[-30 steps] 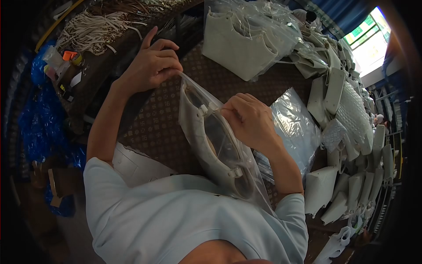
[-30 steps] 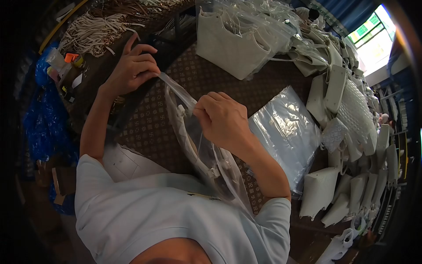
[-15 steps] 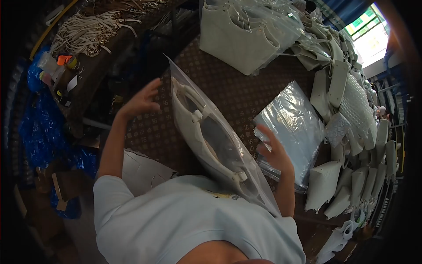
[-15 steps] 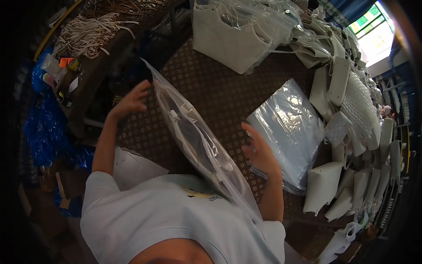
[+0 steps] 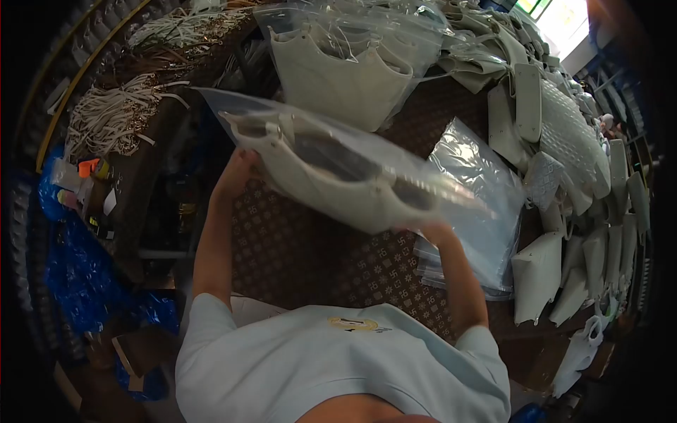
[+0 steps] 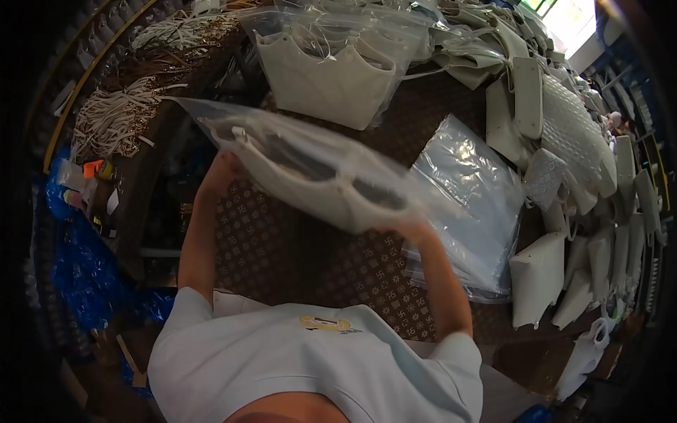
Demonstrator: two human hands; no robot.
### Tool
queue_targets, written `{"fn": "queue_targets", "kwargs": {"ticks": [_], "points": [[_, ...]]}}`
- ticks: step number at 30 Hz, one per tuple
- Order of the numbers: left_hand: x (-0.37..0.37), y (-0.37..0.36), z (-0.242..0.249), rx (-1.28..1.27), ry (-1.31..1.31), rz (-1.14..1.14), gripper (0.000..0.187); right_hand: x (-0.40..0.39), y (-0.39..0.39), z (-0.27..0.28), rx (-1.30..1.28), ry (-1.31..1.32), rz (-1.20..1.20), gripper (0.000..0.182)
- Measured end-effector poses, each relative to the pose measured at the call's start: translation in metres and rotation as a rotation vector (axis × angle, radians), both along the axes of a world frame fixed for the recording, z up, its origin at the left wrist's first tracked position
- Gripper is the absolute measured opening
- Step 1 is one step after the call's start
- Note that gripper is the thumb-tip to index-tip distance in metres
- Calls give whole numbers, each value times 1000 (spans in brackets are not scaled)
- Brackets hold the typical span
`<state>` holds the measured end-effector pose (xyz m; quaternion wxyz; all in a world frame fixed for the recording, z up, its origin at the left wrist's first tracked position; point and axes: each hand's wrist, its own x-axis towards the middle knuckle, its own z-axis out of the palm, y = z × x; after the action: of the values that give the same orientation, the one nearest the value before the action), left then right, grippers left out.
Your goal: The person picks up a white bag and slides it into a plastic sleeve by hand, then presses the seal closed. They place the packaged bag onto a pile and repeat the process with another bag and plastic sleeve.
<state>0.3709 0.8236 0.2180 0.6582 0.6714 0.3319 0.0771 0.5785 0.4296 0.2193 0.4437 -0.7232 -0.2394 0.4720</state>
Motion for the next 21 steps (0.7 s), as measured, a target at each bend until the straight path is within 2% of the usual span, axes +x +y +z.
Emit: {"fn": "queue_targets", "kwargs": {"ticks": [2,4,8,10,12,13,14,15,16,17,18,19,20,21], "points": [[31,17,22,47,-150,136,75,59,51,19,66,-216,173,56],[56,37,30,57,-176,160,78,80,97,32,370,111,-167,48],[83,62,18,25,-137,207,83,113,140,15,345,130,-269,57],[84,62,2,39,-132,217,80,108,143,1,429,166,-299,65],[79,113,-72,525,-171,-35,73,102,133,-11,472,181,-305,75],[77,101,-64,169,-337,49,66,93,125,-11,445,44,-366,80],[77,84,-54,153,-317,154,62,80,107,-9,400,-82,-425,85],[73,50,-15,28,-341,198,60,66,77,2,380,-50,-476,88],[66,44,-27,157,-334,346,62,57,50,10,365,-25,-509,91],[55,44,-33,76,-393,415,62,52,15,-2,425,-208,-653,87],[46,20,-18,64,-315,449,63,49,-28,-16,375,-351,-909,87],[31,16,-27,79,-291,423,63,51,-79,-30,320,-496,-1146,87],[12,15,-39,97,-268,405,63,51,-136,-48,161,-789,-1423,78],[-7,14,-48,76,-260,430,64,55,-199,-71,176,-964,-1732,71]]}}
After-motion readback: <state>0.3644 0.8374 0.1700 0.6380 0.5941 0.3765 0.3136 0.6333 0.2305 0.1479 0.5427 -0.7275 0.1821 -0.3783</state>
